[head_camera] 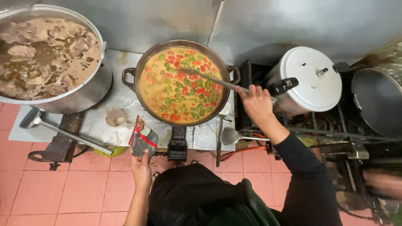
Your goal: Selecting various seasoning packets from a storage area and adding them to a cooking pot of vegetables.
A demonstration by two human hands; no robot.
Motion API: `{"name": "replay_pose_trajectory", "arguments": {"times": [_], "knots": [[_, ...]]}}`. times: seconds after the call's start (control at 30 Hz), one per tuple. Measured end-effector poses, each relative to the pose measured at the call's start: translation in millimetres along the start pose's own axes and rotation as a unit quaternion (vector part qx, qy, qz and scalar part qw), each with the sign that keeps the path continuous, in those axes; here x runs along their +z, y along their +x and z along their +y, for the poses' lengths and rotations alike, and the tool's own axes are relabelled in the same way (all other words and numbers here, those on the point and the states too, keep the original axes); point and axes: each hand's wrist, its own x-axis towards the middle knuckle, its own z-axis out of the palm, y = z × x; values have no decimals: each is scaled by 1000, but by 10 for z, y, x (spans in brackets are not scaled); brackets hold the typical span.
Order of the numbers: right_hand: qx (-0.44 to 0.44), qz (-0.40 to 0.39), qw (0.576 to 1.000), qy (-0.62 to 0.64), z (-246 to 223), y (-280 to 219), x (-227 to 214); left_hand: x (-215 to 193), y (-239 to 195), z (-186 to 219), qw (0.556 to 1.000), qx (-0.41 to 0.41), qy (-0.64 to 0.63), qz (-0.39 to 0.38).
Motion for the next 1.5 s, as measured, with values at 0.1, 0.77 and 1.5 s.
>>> {"name": "replay_pose_trajectory", "arguments": {"times": [0.1, 0.77, 1.5], "knots": [[55, -41, 997, -46, 39, -150, 195, -31, 38, 90, 1000, 5, 2, -24], [222, -366, 872, 239, -1030, -984, 351, -546, 290, 301, 996, 3, -16, -90], [353, -311, 714, 519, -1919, -783, 792, -825, 294, 286, 995, 25, 26, -90]]}}
